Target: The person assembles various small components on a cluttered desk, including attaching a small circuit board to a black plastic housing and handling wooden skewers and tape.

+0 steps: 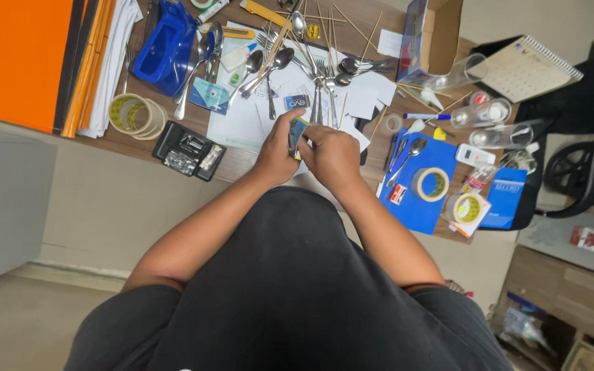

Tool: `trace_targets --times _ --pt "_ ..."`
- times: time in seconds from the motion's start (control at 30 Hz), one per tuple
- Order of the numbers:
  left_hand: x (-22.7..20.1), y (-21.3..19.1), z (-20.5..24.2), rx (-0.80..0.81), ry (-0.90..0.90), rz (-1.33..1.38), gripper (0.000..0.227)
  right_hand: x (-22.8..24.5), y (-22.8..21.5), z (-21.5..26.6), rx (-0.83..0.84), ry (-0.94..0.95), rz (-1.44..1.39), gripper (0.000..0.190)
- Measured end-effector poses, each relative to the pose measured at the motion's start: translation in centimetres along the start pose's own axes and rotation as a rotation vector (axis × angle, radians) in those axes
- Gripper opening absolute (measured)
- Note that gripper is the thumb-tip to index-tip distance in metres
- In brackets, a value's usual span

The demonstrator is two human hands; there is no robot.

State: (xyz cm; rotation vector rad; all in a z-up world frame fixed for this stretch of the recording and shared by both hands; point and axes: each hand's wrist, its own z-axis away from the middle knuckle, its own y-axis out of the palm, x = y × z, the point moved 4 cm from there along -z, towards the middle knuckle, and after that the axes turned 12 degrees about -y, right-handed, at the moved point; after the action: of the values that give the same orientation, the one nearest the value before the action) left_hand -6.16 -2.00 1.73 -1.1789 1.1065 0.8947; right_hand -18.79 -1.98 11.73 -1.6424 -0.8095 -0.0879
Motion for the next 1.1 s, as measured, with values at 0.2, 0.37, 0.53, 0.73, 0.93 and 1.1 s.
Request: trace_targets --times 0.2,0.37,0.53,0.73,0.93,1.1 --pt "2.0 1.0 0.5 0.054 -0.105 0.101 0.069 -0.1 -0.3 0.1 0.335 0.182 0.061 0.025" --pt "4.3 1.9 0.6 0.208 -0.116 0.340 0.068 0.8 -0.2 -0.2 0.443 0.128 0.000 0.033" --pt "4.4 1.6 0.9 0.280 -0.013 0.394 0.077 1.1 0.4 -0.3 0.620 0.155 0.024 0.039" --pt "4.6 1.2 1.0 0.278 -0.024 0.377 0.080 0.8 1.4 -0.5 0.661 0.163 -0.005 0.040" --pt "5.9 1.2 0.7 0.275 -0.120 0.351 0.079 -0.2 2.6 -0.1 0.688 0.201 -0.027 0.036" --pt "4.0 0.7 1.0 0.196 -0.142 0.200 0.077 -0.9 3.5 -0.3 0.659 0.211 -0.106 0.033"
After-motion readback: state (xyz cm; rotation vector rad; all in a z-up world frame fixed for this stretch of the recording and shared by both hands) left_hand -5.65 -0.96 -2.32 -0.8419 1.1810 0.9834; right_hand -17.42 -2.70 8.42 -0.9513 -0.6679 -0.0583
